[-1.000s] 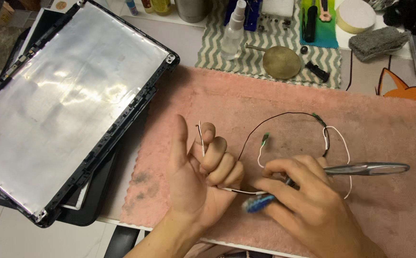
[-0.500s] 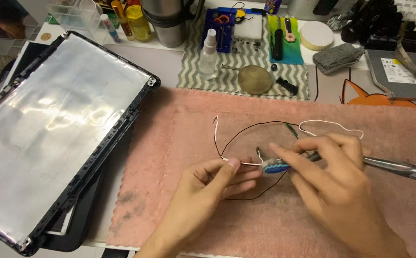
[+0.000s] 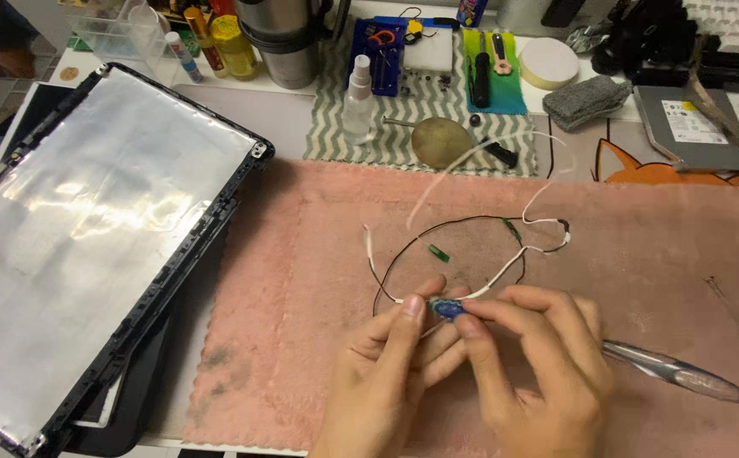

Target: The person uses a toothbrush to scrub and clean several small wires on a pink cloth. They repeatedly rub the wires with the brush, occasionally pausing to inspect them before continuing the cleaning process.

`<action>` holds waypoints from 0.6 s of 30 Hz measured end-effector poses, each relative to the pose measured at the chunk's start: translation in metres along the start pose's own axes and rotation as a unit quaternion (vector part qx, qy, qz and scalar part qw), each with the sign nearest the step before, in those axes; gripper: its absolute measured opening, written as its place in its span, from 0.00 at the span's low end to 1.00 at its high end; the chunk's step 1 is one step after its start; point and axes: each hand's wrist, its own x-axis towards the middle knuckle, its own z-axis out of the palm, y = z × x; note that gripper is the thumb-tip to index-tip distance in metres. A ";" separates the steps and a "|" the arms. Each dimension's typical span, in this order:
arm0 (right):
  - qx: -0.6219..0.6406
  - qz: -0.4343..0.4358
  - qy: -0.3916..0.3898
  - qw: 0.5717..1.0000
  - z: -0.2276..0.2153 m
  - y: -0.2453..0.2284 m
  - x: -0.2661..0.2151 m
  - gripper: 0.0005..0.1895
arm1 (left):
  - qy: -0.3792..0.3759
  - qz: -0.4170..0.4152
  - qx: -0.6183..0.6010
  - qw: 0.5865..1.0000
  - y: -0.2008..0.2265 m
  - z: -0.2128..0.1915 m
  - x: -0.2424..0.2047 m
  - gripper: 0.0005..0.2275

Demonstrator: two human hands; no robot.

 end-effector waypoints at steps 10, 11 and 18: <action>0.057 0.039 -0.061 0.996 -0.010 0.013 0.006 0.04 | -0.076 0.112 0.074 0.988 -0.025 -0.031 0.015 0.17; 0.035 0.042 -0.047 0.997 -0.012 0.018 0.007 0.03 | -0.070 0.123 0.091 0.986 -0.025 -0.032 0.015 0.17; 0.052 0.084 -0.037 0.994 -0.016 0.037 0.002 0.04 | -0.037 0.145 0.151 0.977 -0.019 -0.026 0.010 0.18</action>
